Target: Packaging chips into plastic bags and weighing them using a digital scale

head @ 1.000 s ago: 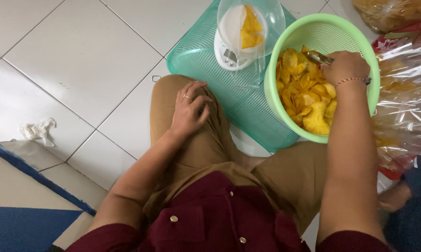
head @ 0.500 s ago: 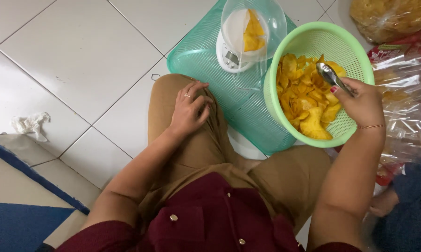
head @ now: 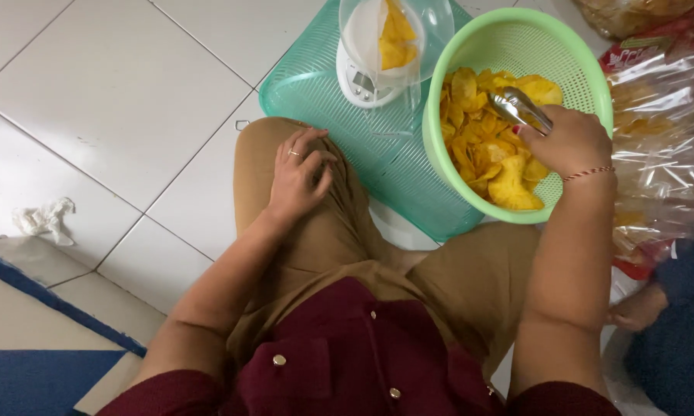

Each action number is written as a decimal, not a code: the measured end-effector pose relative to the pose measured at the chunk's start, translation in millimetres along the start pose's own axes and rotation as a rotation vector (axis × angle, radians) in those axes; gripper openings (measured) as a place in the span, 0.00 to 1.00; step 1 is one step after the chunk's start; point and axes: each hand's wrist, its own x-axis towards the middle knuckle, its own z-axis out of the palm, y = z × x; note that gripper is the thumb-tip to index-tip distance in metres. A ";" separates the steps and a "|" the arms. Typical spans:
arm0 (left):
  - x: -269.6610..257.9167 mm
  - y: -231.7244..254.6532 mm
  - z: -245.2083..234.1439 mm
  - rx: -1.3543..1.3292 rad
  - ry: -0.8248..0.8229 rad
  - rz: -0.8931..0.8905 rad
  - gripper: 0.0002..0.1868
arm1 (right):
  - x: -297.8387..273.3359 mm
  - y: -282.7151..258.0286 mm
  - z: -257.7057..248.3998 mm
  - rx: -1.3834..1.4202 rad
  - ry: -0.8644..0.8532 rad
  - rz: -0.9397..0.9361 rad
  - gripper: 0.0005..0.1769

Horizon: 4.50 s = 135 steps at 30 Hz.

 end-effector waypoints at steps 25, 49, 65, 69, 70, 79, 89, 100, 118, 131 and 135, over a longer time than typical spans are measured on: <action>0.3 -3.7 0.6 0.005 0.011 0.002 0.04 | 2.5 -4.0 23.7 0.038 -0.004 -0.181 0.17; 0.7 -0.7 1.7 0.028 -0.014 0.003 0.03 | -43.9 34.8 38.9 0.489 0.084 -0.023 0.18; -2.6 -11.2 7.3 0.022 -0.009 0.012 0.05 | 13.9 -42.4 30.8 -0.062 -0.014 -0.145 0.17; -4.6 -12.4 7.8 0.007 0.003 0.018 0.04 | 3.8 -21.1 24.0 0.007 -0.037 -0.226 0.17; -3.5 -11.4 7.0 0.002 0.001 0.017 0.04 | 1.8 -15.5 24.5 0.073 -0.038 -0.195 0.17; 2.3 0.9 -1.6 0.013 -0.048 -0.018 0.04 | -45.5 13.0 20.6 0.409 0.036 -0.096 0.19; 0.4 -1.5 2.9 0.051 -0.028 0.004 0.05 | -46.6 25.8 31.9 0.337 0.059 -0.039 0.20; -0.7 -0.7 2.5 0.029 -0.005 -0.001 0.05 | -75.9 21.9 45.6 0.819 0.026 -0.238 0.20; 32.1 17.2 18.0 -0.445 0.021 -0.215 0.14 | -102.9 -111.6 98.7 1.768 -0.463 -0.245 0.12; 54.6 15.2 48.4 -0.517 0.014 -0.193 0.03 | -35.1 -138.2 107.8 2.070 -0.582 -0.042 0.23; 55.9 16.6 44.1 -0.524 0.010 -0.190 0.02 | -52.7 -140.8 74.7 2.133 -0.754 -0.004 0.31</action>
